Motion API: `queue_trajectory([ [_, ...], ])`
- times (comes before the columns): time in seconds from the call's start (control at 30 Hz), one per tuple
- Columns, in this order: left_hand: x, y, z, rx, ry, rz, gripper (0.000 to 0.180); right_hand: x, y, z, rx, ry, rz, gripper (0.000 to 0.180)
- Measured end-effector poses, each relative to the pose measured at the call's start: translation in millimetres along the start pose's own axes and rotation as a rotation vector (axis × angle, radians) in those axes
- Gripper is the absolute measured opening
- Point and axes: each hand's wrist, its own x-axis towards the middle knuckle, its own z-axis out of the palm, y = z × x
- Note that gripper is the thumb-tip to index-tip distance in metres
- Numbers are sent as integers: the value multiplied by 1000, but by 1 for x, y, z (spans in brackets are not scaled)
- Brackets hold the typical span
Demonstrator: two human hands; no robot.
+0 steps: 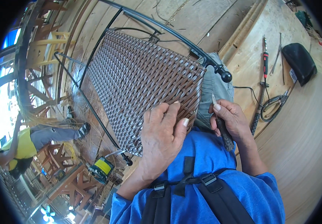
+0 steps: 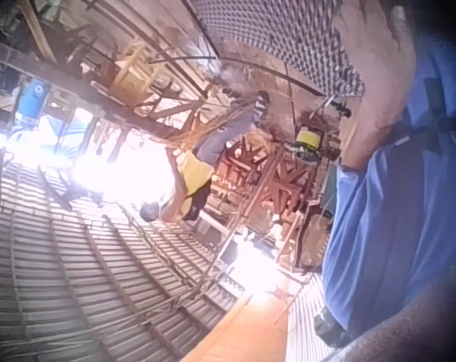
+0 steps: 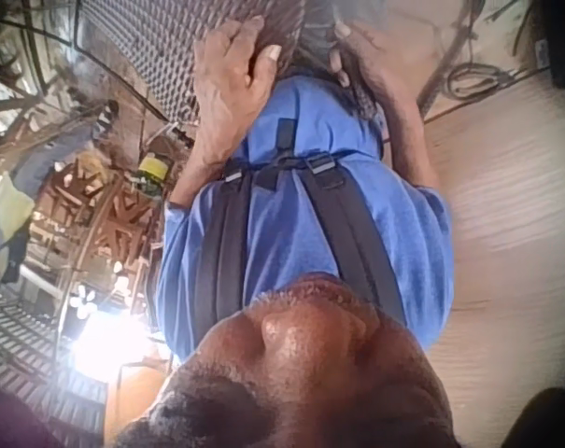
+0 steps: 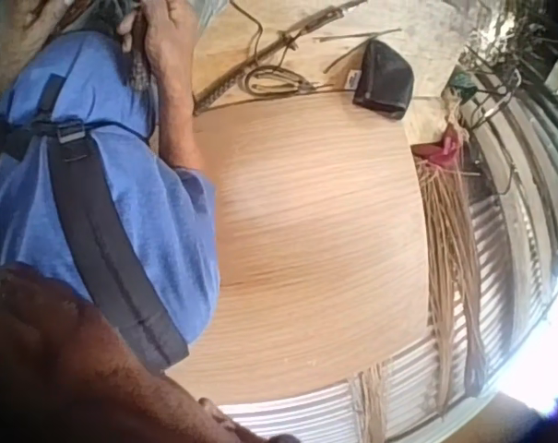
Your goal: Repair or finish the seat of a wicker chair frame by weaving plastic strips into place.
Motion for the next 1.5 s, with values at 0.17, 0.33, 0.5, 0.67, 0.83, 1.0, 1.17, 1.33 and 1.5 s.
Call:
queue_trajectory([
  [0.17, -29, -3, -2, 58, -74, 95, 57, 1, -8, 9, -165, 58, 16, 27],
  [0.33, -75, -22, -11, -52, -197, 97, 68, -5, 0, 10, -224, 122, -16, 26],
  [0.5, -112, -30, -13, -113, -147, 1, 66, -9, 4, 21, -304, 136, -56, 26],
  [0.67, -141, -46, -18, -90, -125, -101, 63, -12, 7, 30, -364, 179, -54, 26],
  [0.83, -162, -63, -30, -52, -124, -229, 64, -14, 11, 33, -368, 228, -87, 27],
  [1.0, -188, -116, -37, 227, 87, -386, 44, -17, 16, 33, -372, 242, -93, 27],
  [1.17, -193, -141, -32, 185, 166, -418, 30, -17, 18, 39, -387, 305, -76, 27],
  [1.33, -178, -134, -22, 123, 268, -336, 25, -17, 21, 40, -357, 345, -87, 27],
  [1.5, -176, -132, -9, 29, 327, -311, 27, -20, 15, 40, -329, 346, -105, 27],
])
